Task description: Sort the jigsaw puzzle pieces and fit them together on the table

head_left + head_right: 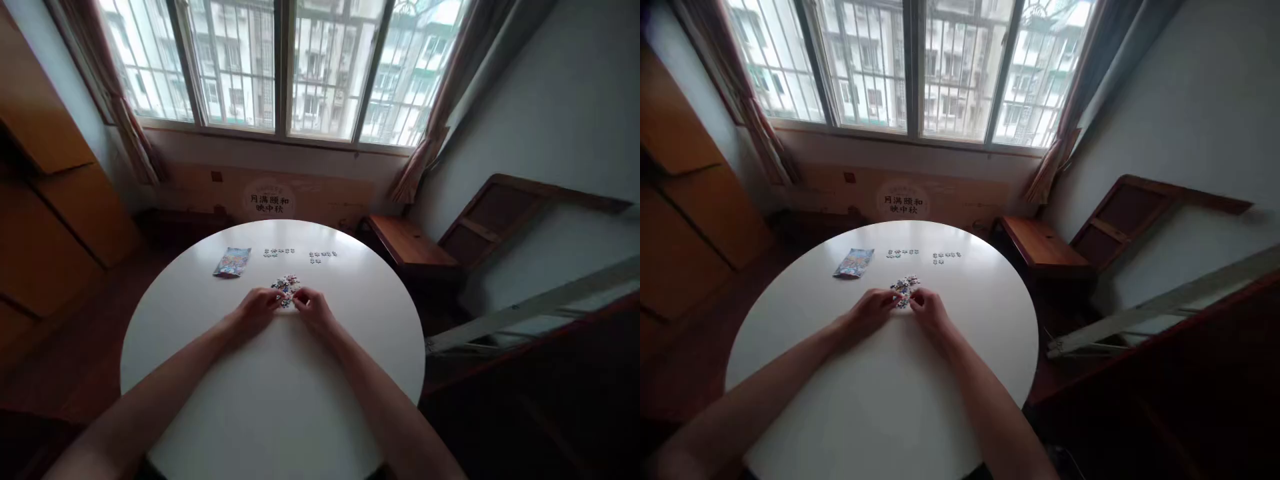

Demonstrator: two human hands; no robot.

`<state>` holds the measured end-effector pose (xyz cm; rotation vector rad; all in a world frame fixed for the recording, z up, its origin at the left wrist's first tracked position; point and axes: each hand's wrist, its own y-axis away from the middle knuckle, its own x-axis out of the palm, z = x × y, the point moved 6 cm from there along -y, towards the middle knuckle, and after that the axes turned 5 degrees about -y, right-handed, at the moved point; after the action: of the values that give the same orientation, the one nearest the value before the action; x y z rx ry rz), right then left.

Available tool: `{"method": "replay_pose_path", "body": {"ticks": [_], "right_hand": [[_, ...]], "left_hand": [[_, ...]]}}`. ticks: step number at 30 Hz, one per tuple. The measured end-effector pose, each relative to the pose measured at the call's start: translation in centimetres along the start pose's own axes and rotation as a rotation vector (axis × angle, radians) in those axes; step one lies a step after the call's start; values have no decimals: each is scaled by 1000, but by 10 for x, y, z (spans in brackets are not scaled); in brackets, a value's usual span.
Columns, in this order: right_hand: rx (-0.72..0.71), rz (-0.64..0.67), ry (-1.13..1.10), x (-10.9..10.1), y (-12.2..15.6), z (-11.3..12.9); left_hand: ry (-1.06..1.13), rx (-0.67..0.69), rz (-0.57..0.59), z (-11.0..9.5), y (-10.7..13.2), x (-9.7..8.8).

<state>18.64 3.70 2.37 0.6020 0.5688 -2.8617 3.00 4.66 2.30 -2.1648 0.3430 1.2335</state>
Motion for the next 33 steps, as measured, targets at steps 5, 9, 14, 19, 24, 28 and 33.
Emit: {"method": "replay_pose_path", "body": {"ticks": [5,9,14,19,24,28,33], "right_hand": [[-3,3,10,0,-1,-3],[-17,8,27,0,-1,-2],[-23,3,29,-1,-1,-1],[-27,6,33,-1,-1,-1],[-23,1,38,-1,-1,-1],[-21,5,41,-2,-1,0],[-23,-1,41,-2,-1,2]], "left_hand": [[-2,14,-19,-4,0,-3],[-8,24,-5,-6,-1,-5],[-15,21,-7,-4,0,-6],[-3,31,-2,-3,0,-5],[-8,34,-7,-5,0,-6],[-6,32,-19,-4,0,-6],[-3,30,-16,-3,0,-5]]}}
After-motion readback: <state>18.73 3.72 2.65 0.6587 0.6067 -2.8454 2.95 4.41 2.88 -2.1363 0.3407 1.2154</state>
